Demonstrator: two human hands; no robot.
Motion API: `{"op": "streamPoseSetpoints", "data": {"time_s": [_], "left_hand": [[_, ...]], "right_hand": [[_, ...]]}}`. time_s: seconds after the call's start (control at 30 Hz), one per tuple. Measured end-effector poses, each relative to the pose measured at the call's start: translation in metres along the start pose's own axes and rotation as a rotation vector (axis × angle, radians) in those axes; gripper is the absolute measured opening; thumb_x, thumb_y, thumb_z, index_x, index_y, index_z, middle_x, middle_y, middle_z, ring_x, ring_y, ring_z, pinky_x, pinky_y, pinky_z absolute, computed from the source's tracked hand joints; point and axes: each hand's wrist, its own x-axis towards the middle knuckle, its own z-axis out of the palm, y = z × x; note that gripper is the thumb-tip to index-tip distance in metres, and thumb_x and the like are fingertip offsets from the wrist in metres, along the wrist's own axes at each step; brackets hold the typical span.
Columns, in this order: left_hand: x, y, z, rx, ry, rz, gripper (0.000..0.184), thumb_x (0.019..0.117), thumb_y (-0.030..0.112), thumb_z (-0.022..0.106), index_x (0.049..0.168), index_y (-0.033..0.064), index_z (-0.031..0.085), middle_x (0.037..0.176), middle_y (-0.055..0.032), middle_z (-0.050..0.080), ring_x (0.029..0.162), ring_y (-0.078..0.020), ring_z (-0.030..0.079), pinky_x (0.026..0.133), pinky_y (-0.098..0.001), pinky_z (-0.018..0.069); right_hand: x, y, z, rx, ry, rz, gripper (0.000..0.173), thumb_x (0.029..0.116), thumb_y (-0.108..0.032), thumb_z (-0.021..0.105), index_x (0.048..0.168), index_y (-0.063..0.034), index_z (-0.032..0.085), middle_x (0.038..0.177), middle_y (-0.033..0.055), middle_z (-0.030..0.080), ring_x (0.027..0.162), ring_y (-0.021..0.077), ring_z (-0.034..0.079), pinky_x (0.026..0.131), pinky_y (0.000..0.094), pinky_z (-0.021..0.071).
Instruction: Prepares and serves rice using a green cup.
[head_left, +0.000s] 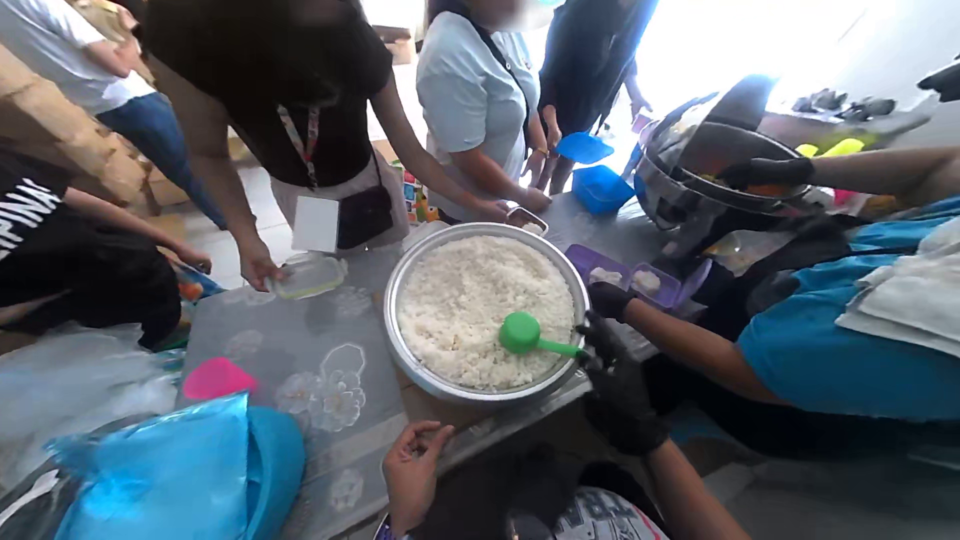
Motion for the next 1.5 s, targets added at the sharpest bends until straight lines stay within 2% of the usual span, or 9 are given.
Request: {"op": "streamPoseSetpoints", "data": {"time_s": [0.27,0.43,0.63,0.87,1.03,1.3,1.37,1.43,1.5], "left_hand": [[-0.004,-0.001,-0.008,0.052,0.08,-0.073,0.029,0.1083,0.016,0.041,0.089,0.0023,0.059,0.059,0.0125,0.047,0.049,0.0071,0.046,0.05,-0.0115,0.0436],[-0.01,0.003,-0.022,0.006,0.29,-0.239,0.043,0.1082,0.021,0.047,0.067,0.0113,0.055,0.049,0.0144,0.045,0.044,0.004,0.049,0.049,-0.0157,0.0473],[-0.011,-0.004,-0.045,-0.246,0.273,-0.305,0.063,0.1102,0.045,0.007,0.063,0.023,0.042,0.047,0.0142,0.043,0.041,0.0008,0.043,0.045,-0.0185,0.0434],[0.001,0.002,-0.04,-0.156,0.175,-0.462,0.039,0.1134,0.024,0.032,0.128,-0.0063,0.052,0.096,-0.0123,0.072,0.076,-0.0165,0.072,0.072,-0.0325,0.0605],[-0.003,-0.004,-0.038,-0.149,0.279,-0.471,0.025,0.1091,0.022,0.049,0.102,0.0013,0.061,0.051,0.0069,0.043,0.038,-0.0019,0.042,0.039,-0.0176,0.0405],[-0.007,-0.016,-0.039,-0.279,0.485,-0.531,0.079,0.1068,0.056,-0.001,0.077,0.0105,0.056,0.044,0.0108,0.035,0.035,-0.0005,0.031,0.037,-0.0178,0.029],[-0.009,-0.034,-0.034,-0.051,0.597,-0.542,0.074,0.1093,0.052,0.007,0.095,0.0061,0.063,0.058,0.0056,0.048,0.046,-0.003,0.044,0.044,-0.0205,0.0383],[-0.015,-0.048,-0.031,0.119,0.608,-0.588,0.063,0.1118,0.043,0.023,0.141,-0.0069,0.048,0.122,-0.0249,0.059,0.106,-0.0292,0.059,0.091,-0.0454,0.0492],[-0.016,-0.072,-0.025,0.191,0.76,-0.612,0.067,0.1103,0.037,0.041,0.152,-0.0136,0.027,0.151,-0.0384,0.037,0.14,-0.0464,0.04,0.116,-0.0541,0.034]], "right_hand": [[0.093,-0.03,-0.06,0.368,0.088,-0.046,0.052,0.1032,-0.008,0.056,0.153,-0.0087,0.04,0.135,0.0073,0.064,0.106,0.0151,0.069,0.09,0.0352,0.0595],[0.058,-0.041,-0.034,-0.128,-0.103,-0.053,0.037,0.0953,-0.011,0.067,0.13,0.0016,0.066,0.119,0.0164,0.073,0.106,0.0219,0.071,0.095,0.0407,0.0567],[0.025,-0.005,0.008,-0.493,-0.511,-0.046,0.039,0.0929,-0.012,0.069,0.132,-0.0119,0.07,0.131,0.0134,0.07,0.125,0.0354,0.063,0.107,0.0566,0.0457],[0.037,-0.015,0.029,-0.749,-0.552,-0.064,0.044,0.0929,0.003,0.058,0.134,-0.0104,0.066,0.13,0.0203,0.067,0.124,0.0426,0.061,0.103,0.0588,0.0473],[0.042,-0.017,0.042,-0.779,-0.519,-0.028,0.07,0.0923,0.0,0.058,0.158,-0.0103,0.037,0.127,0.0241,0.066,0.122,0.0445,0.062,0.103,0.0581,0.0477],[0.062,-0.011,0.042,-0.718,-0.672,-0.139,0.077,0.095,-0.001,0.058,0.164,-0.0169,0.028,0.135,0.0232,0.063,0.125,0.0434,0.06,0.106,0.0557,0.0469],[0.061,-0.01,0.039,-0.694,-0.675,-0.106,0.072,0.0971,-0.002,0.055,0.163,-0.0159,0.03,0.14,0.0246,0.06,0.131,0.0422,0.057,0.111,0.0544,0.0443],[0.062,-0.01,0.035,-0.697,-0.684,-0.019,0.076,0.099,-0.007,0.055,0.166,-0.0241,0.024,0.14,0.0243,0.06,0.129,0.0417,0.058,0.108,0.056,0.0466],[0.065,-0.005,0.033,-0.678,-0.656,0.015,0.078,0.1004,-0.014,0.055,0.167,-0.0308,0.017,0.135,0.0223,0.062,0.123,0.0406,0.062,0.1,0.0564,0.051]]}}
